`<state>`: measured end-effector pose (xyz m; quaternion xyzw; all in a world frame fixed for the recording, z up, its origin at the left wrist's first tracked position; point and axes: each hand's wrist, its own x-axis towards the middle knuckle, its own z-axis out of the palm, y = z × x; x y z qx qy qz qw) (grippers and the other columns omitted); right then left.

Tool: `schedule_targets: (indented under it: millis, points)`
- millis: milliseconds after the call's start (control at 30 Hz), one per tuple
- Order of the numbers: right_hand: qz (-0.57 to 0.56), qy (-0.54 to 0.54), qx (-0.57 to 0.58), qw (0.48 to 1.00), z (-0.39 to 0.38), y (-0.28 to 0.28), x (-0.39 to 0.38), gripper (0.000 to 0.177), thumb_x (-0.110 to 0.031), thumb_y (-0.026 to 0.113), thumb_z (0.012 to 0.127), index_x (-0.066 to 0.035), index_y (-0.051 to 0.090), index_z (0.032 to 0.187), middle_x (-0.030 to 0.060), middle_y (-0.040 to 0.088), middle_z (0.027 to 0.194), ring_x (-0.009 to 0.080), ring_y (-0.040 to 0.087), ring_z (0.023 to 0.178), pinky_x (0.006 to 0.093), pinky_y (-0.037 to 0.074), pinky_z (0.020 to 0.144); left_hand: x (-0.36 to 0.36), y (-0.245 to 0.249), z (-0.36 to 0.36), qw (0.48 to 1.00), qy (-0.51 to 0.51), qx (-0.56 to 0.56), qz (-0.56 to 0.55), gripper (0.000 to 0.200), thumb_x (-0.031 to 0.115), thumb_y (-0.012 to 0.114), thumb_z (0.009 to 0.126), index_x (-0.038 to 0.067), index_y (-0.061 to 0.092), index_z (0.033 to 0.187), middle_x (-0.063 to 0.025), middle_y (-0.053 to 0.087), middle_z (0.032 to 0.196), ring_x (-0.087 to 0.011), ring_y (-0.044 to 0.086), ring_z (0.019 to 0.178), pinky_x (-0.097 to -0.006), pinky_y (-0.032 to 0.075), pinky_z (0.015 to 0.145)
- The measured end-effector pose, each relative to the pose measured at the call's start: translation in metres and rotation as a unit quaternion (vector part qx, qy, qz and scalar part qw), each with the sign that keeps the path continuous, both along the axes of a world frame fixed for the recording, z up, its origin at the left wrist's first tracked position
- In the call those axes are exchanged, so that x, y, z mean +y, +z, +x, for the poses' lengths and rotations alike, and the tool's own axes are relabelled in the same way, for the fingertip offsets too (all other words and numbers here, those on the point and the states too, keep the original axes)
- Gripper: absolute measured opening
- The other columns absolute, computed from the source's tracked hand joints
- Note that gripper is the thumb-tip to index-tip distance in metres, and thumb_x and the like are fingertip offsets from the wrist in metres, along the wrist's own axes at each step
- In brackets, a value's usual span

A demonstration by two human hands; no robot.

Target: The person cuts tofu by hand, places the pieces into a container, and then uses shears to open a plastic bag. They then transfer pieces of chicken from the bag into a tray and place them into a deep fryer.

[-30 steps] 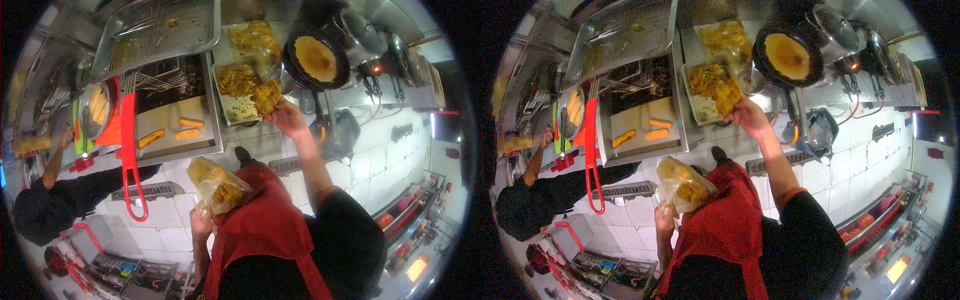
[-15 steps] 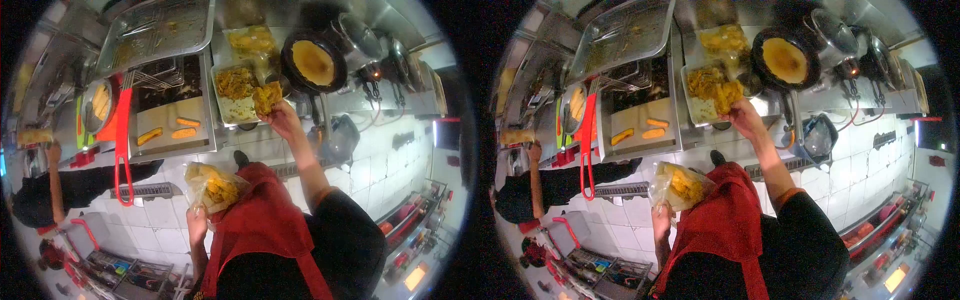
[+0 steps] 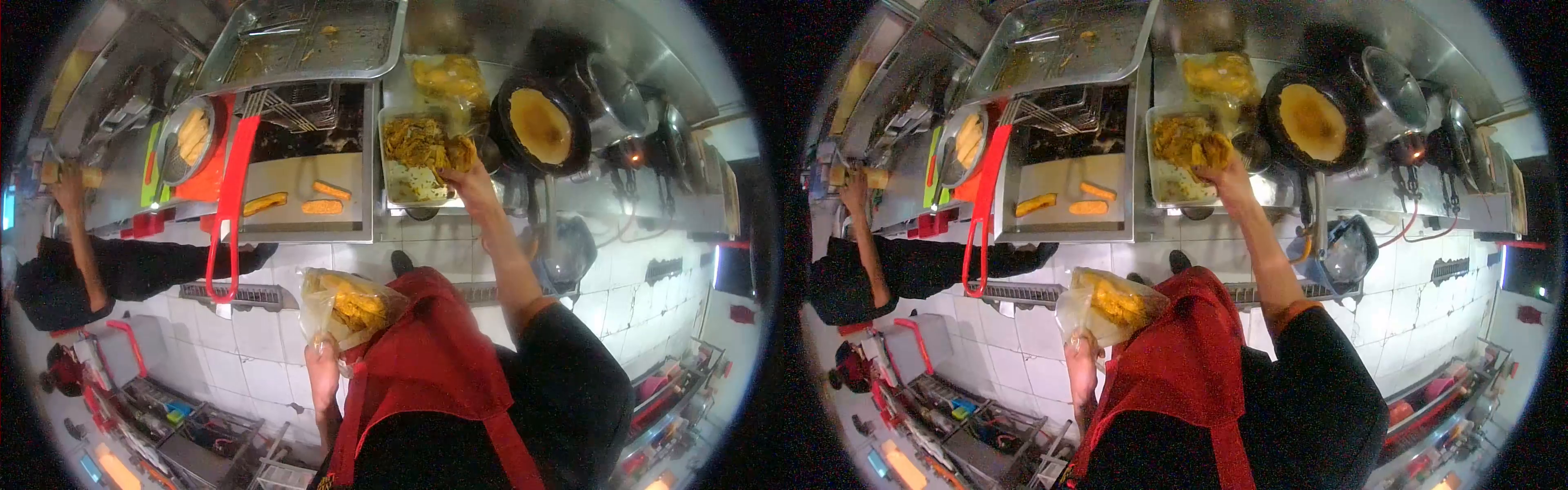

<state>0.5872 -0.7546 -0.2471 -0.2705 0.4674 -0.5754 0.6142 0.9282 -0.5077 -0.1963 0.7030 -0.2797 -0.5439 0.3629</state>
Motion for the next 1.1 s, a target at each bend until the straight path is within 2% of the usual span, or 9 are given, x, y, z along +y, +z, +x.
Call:
schedule_targets:
  millis: [67,200,267,367,467,667,833,900,1100]
  points:
    - [-0.073,0.000,0.082,0.994,-0.003,-0.010,-0.004,0.052,0.011,0.064,0.074,-0.002,0.049,0.123,0.0081,0.062,0.111,0.0178,0.061,0.098,0.0296,0.051,0.078,0.003,-0.003,0.002,1.000,0.008,0.001,-0.001,0.017,0.011,0.044,0.094,0.001,0.056,0.086,-0.0004,0.050,0.070,-0.0100,0.045,0.061,-0.0271,0.038,0.054]
    - [-0.045,-0.020,0.071,0.996,-0.001,-0.008,-0.007,0.051,0.011,0.065,0.073,-0.001,0.050,0.121,0.0098,0.062,0.112,0.0191,0.062,0.098,0.0300,0.052,0.080,0.002,0.003,0.002,1.000,0.002,-0.020,0.005,0.016,0.011,0.045,0.094,0.004,0.054,0.083,0.0027,0.047,0.070,-0.0075,0.042,0.062,-0.0256,0.034,0.053]
    - [-0.055,0.043,0.177,0.982,-0.010,-0.029,-0.016,0.053,0.011,0.065,0.073,-0.001,0.050,0.122,0.0114,0.064,0.109,0.0196,0.062,0.097,0.0308,0.052,0.081,0.003,0.003,0.001,1.000,0.019,-0.023,-0.002,0.017,0.012,0.043,0.093,0.005,0.053,0.081,0.0013,0.046,0.068,-0.0094,0.043,0.060,-0.0269,0.037,0.053]
    - [-0.083,0.087,0.250,0.961,0.005,-0.041,-0.028,0.044,0.000,0.068,0.076,0.000,0.054,0.118,0.0130,0.066,0.101,0.0186,0.065,0.087,0.0295,0.053,0.073,0.005,-0.001,0.003,0.999,0.040,-0.020,-0.013,0.019,0.013,0.042,0.093,0.006,0.051,0.078,-0.0003,0.044,0.066,-0.0112,0.043,0.057,-0.0279,0.039,0.053]
    - [-0.062,0.130,0.310,0.940,0.050,0.010,-0.030,0.039,-0.011,0.071,0.077,0.000,0.059,0.111,0.0124,0.069,0.091,0.0162,0.066,0.068,0.0287,0.053,0.062,0.008,-0.006,0.009,0.999,0.048,-0.007,-0.018,0.018,0.011,0.043,0.092,0.005,0.051,0.077,0.0011,0.045,0.066,-0.0093,0.042,0.059,-0.0270,0.036,0.053]
    - [0.070,0.283,0.158,0.943,0.131,0.009,-0.058,0.029,-0.014,0.066,0.084,0.005,0.059,0.105,0.0111,0.067,0.080,0.0147,0.062,0.057,0.0261,0.050,0.052,0.012,-0.005,0.020,0.998,0.062,0.001,-0.033,0.020,0.010,0.043,0.092,0.006,0.049,0.073,0.0009,0.043,0.065,-0.0097,0.041,0.058,-0.0273,0.036,0.052]
    - [0.150,0.306,0.044,0.939,0.206,-0.024,-0.093,0.027,-0.011,0.063,0.088,0.006,0.056,0.108,0.0102,0.064,0.081,0.0144,0.060,0.058,0.0257,0.049,0.049,0.022,-0.019,0.034,0.995,0.092,-0.015,-0.037,0.023,0.013,0.043,0.093,0.006,0.048,0.071,-0.0013,0.043,0.063,-0.0120,0.043,0.056,-0.0276,0.039,0.051]
    - [0.186,0.268,-0.042,0.944,0.237,-0.054,-0.118,0.015,-0.014,0.062,0.088,0.000,0.061,0.093,0.0090,0.063,0.073,0.0135,0.057,0.053,0.0269,0.044,0.044,0.025,-0.017,0.041,0.995,0.093,-0.028,-0.029,0.022,0.013,0.043,0.093,0.005,0.049,0.073,-0.0016,0.044,0.064,-0.0122,0.044,0.056,-0.0278,0.039,0.051]
    - [0.137,0.076,-0.031,0.987,0.298,-0.148,-0.193,0.017,-0.012,0.059,0.088,0.002,0.060,0.078,0.0103,0.060,0.064,0.0196,0.057,0.050,0.0319,0.043,0.042,0.035,-0.020,0.063,0.994,0.108,-0.001,-0.013,0.016,0.014,0.044,0.093,0.004,0.050,0.081,-0.0025,0.046,0.065,-0.0133,0.046,0.055,-0.0299,0.040,0.049]
